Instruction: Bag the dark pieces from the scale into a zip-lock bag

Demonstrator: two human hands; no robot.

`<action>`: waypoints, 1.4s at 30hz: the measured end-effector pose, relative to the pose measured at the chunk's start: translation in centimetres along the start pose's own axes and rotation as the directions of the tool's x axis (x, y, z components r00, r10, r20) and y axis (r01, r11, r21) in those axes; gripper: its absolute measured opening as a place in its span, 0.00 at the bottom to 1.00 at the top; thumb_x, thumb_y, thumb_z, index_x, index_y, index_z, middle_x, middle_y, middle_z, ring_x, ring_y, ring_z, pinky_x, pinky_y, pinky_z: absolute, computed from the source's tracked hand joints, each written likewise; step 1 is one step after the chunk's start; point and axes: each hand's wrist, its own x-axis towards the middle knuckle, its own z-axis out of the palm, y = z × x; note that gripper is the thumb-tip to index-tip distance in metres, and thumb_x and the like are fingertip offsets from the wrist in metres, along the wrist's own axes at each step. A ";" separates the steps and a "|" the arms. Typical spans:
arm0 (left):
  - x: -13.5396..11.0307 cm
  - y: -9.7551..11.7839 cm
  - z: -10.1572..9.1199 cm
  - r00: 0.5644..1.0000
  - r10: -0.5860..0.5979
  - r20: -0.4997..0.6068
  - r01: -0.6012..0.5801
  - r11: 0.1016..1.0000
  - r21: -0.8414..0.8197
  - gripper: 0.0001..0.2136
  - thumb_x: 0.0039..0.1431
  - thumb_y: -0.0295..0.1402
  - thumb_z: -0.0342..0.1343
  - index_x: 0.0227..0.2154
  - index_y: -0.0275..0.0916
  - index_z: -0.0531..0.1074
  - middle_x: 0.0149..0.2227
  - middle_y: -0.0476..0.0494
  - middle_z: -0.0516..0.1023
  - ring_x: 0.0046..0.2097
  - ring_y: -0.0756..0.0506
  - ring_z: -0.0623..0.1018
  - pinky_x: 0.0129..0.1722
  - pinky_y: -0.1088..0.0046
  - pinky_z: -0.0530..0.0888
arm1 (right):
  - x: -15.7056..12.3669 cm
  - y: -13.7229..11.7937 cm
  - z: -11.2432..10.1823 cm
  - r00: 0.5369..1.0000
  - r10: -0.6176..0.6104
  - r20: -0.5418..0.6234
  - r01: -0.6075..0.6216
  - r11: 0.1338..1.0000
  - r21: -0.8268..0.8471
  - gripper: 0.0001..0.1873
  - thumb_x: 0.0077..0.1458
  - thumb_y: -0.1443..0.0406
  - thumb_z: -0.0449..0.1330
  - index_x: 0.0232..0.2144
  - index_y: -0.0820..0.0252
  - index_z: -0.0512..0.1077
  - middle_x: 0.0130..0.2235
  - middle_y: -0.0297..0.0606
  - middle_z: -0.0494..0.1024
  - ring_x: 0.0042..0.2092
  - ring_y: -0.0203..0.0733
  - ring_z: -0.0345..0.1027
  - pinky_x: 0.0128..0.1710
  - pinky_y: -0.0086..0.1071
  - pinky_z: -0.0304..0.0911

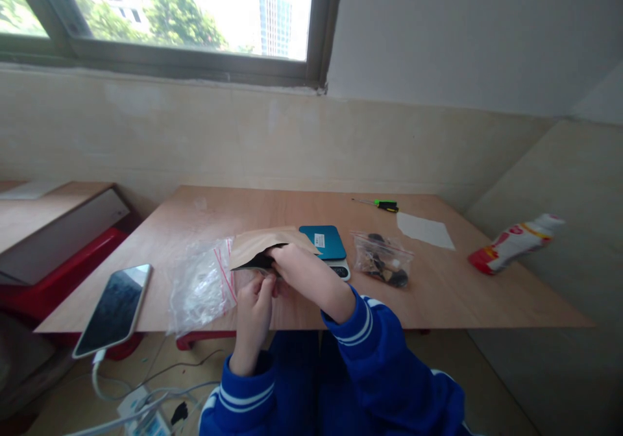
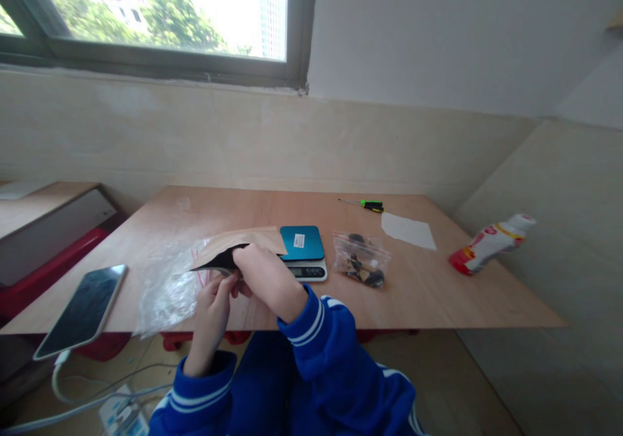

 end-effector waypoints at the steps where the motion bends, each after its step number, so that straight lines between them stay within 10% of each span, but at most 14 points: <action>1: 0.1 0.0 -0.1 1.000 -0.003 -0.011 0.003 1.000 -0.009 0.17 0.55 0.43 0.49 0.14 0.42 0.63 0.17 0.49 0.69 0.24 0.46 0.69 0.25 0.71 0.64 | -0.1 -0.2 -0.3 1.000 -0.013 0.021 0.012 1.000 0.014 0.10 0.55 0.74 0.56 0.31 0.60 0.76 0.35 0.40 0.81 0.38 0.43 0.75 0.38 0.31 0.69; 7: 0.5 -0.3 -0.6 0.998 -0.021 -0.064 0.015 0.996 -0.087 0.16 0.54 0.43 0.50 0.16 0.41 0.64 0.18 0.49 0.69 0.25 0.47 0.70 0.27 0.71 0.66 | -1.2 -1.4 -2.9 0.997 -0.074 0.029 0.068 0.983 0.172 0.13 0.60 0.74 0.52 0.43 0.61 0.74 0.45 0.41 0.79 0.49 0.43 0.72 0.50 0.36 0.68; 14: 0.4 -0.2 -0.3 0.998 -0.065 -0.015 0.060 0.967 -0.249 0.16 0.56 0.43 0.51 0.18 0.40 0.65 0.20 0.49 0.71 0.27 0.48 0.72 0.31 0.71 0.68 | -2.7 -0.1 -6.6 0.963 0.036 -0.268 0.122 0.828 0.548 0.15 0.62 0.67 0.54 0.50 0.56 0.72 0.49 0.38 0.78 0.49 0.38 0.72 0.49 0.32 0.68; 18: 0.5 -0.3 -0.1 0.993 -0.118 -0.008 0.109 0.938 -0.329 0.16 0.55 0.45 0.53 0.20 0.40 0.67 0.21 0.49 0.72 0.27 0.48 0.73 0.30 0.72 0.68 | -3.0 6.6 -4.4 0.840 0.359 -0.406 -0.034 0.782 0.622 0.15 0.61 0.62 0.55 0.49 0.57 0.73 0.49 0.41 0.78 0.47 0.40 0.72 0.49 0.36 0.68; 23: 0.5 -0.3 0.2 0.989 -0.150 0.007 0.142 0.917 -0.373 0.18 0.53 0.49 0.56 0.22 0.39 0.69 0.24 0.47 0.75 0.29 0.47 0.75 0.31 0.70 0.71 | -3.7 13.9 1.5 0.753 0.584 -0.305 -0.378 0.762 0.525 0.14 0.56 0.67 0.54 0.40 0.63 0.77 0.42 0.46 0.80 0.41 0.44 0.74 0.44 0.40 0.70; 28: 0.3 -0.3 0.2 0.983 -0.181 0.025 0.176 0.899 -0.401 0.19 0.51 0.52 0.56 0.23 0.38 0.70 0.25 0.45 0.77 0.28 0.45 0.77 0.31 0.68 0.73 | -3.9 14.8 4.5 0.740 0.601 -0.302 -0.443 0.774 0.453 0.10 0.49 0.72 0.56 0.30 0.63 0.78 0.36 0.46 0.80 0.43 0.51 0.73 0.50 0.51 0.64; 32: 0.3 0.0 0.1 0.984 -0.176 0.029 0.173 0.904 -0.392 0.21 0.49 0.53 0.57 0.24 0.38 0.71 0.26 0.44 0.78 0.28 0.45 0.77 0.31 0.67 0.75 | -3.1 12.8 2.8 0.725 0.582 -0.368 -0.424 0.798 0.427 0.11 0.50 0.73 0.56 0.35 0.62 0.77 0.42 0.48 0.77 0.49 0.51 0.69 0.55 0.50 0.60; 36: 0.2 0.2 0.4 0.983 -0.178 0.045 0.183 0.924 -0.335 0.22 0.49 0.55 0.56 0.25 0.37 0.72 0.26 0.44 0.77 0.29 0.45 0.77 0.34 0.66 0.75 | -2.6 7.7 -1.9 0.808 0.443 -0.388 -0.132 0.778 0.614 0.10 0.60 0.66 0.53 0.39 0.60 0.74 0.41 0.41 0.78 0.43 0.41 0.72 0.46 0.36 0.68; 39: 0.2 0.1 0.8 0.983 -0.168 0.072 0.182 0.934 -0.307 0.22 0.50 0.55 0.55 0.27 0.37 0.73 0.27 0.44 0.78 0.30 0.45 0.77 0.35 0.65 0.75 | -2.2 3.7 -4.7 0.983 0.132 -0.124 0.003 0.676 0.737 0.12 0.62 0.66 0.52 0.40 0.60 0.75 0.39 0.38 0.79 0.43 0.38 0.74 0.45 0.32 0.69; 42: 0.2 0.1 0.9 0.988 -0.139 0.061 0.150 0.948 -0.280 0.21 0.51 0.54 0.54 0.27 0.39 0.72 0.27 0.45 0.77 0.31 0.45 0.77 0.35 0.66 0.75 | -1.8 1.8 -5.1 0.988 -0.118 0.095 0.028 0.761 0.648 0.16 0.62 0.70 0.49 0.46 0.60 0.74 0.46 0.40 0.79 0.48 0.39 0.73 0.49 0.35 0.68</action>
